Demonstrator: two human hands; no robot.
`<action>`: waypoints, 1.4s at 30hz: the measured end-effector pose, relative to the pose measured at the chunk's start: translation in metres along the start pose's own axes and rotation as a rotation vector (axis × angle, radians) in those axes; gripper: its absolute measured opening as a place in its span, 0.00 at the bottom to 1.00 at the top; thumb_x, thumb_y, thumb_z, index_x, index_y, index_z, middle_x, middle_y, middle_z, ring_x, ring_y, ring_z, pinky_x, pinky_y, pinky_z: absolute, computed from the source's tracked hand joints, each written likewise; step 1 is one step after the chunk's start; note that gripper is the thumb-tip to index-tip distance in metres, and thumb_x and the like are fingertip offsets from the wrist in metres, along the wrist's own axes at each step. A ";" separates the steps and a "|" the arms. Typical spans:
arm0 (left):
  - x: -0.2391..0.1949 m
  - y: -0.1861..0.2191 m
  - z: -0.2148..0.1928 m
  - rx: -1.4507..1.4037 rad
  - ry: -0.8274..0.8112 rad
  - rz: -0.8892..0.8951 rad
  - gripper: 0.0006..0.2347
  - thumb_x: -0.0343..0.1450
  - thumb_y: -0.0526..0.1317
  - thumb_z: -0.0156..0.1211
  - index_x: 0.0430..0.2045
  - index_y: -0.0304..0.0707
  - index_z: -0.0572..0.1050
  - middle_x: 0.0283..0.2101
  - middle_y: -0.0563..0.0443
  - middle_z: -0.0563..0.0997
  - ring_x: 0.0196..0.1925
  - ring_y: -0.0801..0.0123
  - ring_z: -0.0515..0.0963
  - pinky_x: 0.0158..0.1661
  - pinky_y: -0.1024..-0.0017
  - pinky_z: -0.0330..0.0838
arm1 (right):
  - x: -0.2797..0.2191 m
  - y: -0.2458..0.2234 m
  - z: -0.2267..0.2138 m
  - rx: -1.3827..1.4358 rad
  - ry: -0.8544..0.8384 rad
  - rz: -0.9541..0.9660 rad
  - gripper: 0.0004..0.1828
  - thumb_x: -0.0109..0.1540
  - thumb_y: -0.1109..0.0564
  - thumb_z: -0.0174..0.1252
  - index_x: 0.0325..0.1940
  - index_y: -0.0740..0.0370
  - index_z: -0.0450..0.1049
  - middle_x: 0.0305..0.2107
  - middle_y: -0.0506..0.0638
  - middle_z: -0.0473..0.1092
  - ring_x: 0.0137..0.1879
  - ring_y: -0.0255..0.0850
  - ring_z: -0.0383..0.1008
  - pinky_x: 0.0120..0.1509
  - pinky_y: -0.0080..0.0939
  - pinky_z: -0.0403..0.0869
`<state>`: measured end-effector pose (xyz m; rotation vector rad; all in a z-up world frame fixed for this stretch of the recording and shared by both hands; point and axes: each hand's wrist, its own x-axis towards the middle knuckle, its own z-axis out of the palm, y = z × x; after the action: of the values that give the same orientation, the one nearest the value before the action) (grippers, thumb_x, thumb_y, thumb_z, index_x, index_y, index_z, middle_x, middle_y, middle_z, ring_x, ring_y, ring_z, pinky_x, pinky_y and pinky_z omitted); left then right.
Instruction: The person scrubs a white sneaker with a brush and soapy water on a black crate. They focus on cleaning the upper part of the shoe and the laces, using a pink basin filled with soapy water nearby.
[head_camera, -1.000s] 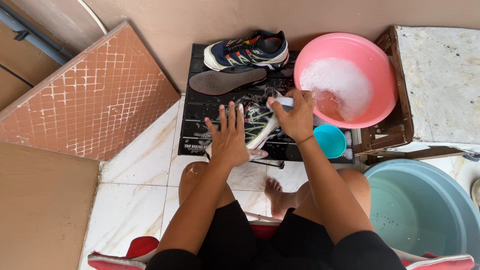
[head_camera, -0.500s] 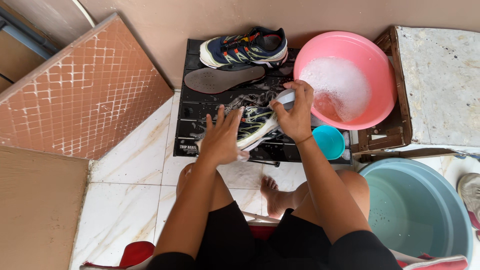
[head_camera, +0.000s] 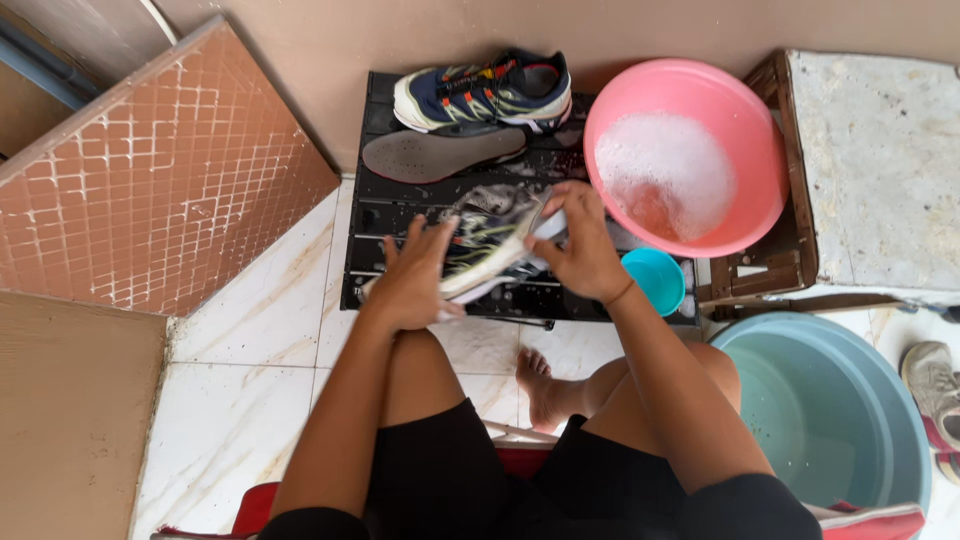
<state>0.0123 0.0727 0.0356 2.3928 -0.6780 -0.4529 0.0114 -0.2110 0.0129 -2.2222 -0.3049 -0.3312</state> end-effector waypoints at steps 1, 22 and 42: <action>-0.005 -0.003 -0.001 0.002 -0.009 -0.001 0.57 0.51 0.41 0.82 0.76 0.31 0.49 0.72 0.27 0.63 0.79 0.26 0.43 0.64 0.15 0.29 | 0.000 0.014 0.002 0.004 0.003 0.009 0.25 0.56 0.54 0.75 0.49 0.57 0.69 0.58 0.62 0.62 0.67 0.69 0.64 0.70 0.59 0.63; -0.013 -0.013 -0.006 0.091 0.024 0.103 0.54 0.54 0.46 0.77 0.77 0.38 0.49 0.74 0.35 0.60 0.81 0.33 0.41 0.69 0.23 0.22 | 0.016 0.068 0.041 0.343 0.071 0.489 0.29 0.69 0.34 0.53 0.66 0.48 0.54 0.70 0.68 0.53 0.70 0.76 0.59 0.70 0.81 0.59; -0.011 -0.011 0.003 0.156 0.009 0.069 0.54 0.56 0.50 0.78 0.77 0.38 0.48 0.73 0.34 0.60 0.80 0.32 0.41 0.71 0.23 0.28 | 0.005 0.034 0.030 0.410 0.063 0.274 0.25 0.66 0.45 0.59 0.59 0.56 0.58 0.59 0.64 0.64 0.63 0.58 0.64 0.66 0.59 0.62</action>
<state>0.0059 0.0858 0.0283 2.5060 -0.8169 -0.3722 0.0314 -0.2084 -0.0281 -1.8161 -0.0261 -0.1699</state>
